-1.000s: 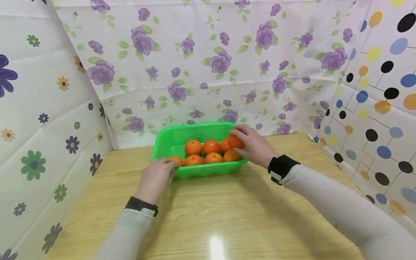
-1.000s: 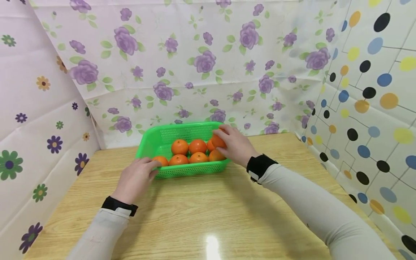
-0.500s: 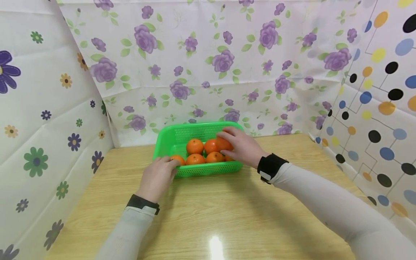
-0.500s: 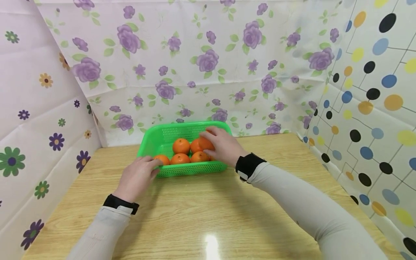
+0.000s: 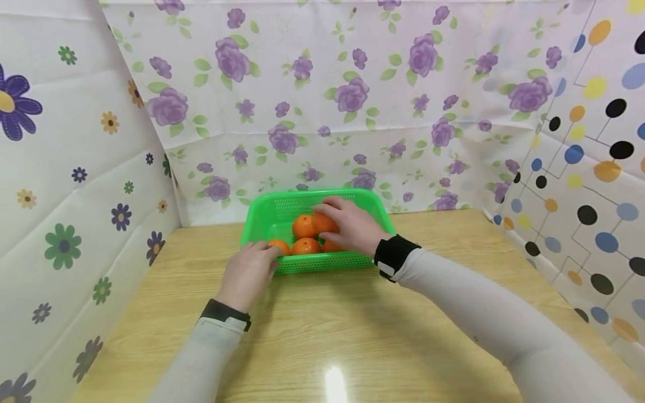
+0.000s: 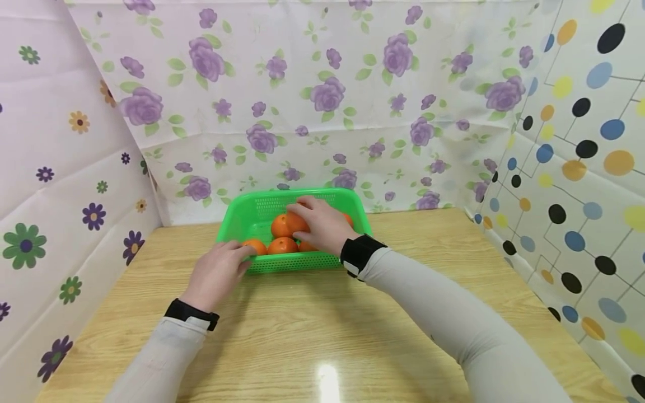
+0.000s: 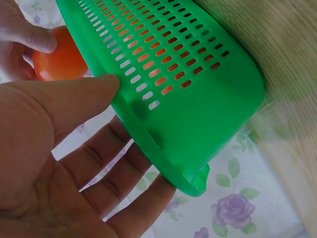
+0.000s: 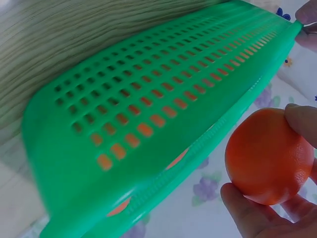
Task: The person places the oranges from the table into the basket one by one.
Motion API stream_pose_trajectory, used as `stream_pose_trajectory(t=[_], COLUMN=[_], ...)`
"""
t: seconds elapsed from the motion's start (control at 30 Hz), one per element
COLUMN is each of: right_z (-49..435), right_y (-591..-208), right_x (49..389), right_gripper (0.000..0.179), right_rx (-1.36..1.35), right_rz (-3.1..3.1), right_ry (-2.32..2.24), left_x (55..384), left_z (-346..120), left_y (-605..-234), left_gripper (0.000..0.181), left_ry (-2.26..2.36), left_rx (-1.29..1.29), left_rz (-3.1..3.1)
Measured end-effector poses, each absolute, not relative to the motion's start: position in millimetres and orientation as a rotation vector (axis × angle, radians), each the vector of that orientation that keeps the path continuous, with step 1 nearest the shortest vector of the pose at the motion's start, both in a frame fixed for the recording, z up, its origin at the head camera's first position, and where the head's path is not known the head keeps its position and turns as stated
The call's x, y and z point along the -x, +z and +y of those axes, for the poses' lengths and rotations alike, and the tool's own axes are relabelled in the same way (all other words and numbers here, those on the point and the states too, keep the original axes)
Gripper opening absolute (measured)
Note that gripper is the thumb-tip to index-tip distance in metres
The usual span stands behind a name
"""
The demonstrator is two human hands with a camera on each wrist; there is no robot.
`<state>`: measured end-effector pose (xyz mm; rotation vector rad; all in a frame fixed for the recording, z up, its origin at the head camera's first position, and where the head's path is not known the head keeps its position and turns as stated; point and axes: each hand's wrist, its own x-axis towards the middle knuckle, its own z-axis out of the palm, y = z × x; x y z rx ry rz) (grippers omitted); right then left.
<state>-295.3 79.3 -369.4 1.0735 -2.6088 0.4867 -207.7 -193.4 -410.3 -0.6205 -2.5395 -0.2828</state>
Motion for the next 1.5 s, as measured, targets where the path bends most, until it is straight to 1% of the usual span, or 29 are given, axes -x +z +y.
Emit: stream_pose_trajectory(t=[0.37,0.77,1.23,1.5], right_z=[36,2,-15,-22], right_y=[-372,-379,-390,-395], right_x=[301,318,333,340], right_gripper=[0.06,0.062,0.064,0.062], right_rx=[-1.129,-1.048,-1.037,-1.012], right_rz=[-2.677,-2.809,-2.85,-2.83], right_ry=[0.493,0.516,0.554,0.593], left_x=[206,209,208,209], left_z=[-195,-194,-196,-195], left_y=[-410,-410,-410,-410], left_gripper=[0.023,0.019,0.021,0.019], left_ry=[-0.27,-0.25,-0.264,-0.267], left_rx=[0.624,0.632,0.622,0.624], left_rz=[-2.529,-2.517,-2.519,-2.518])
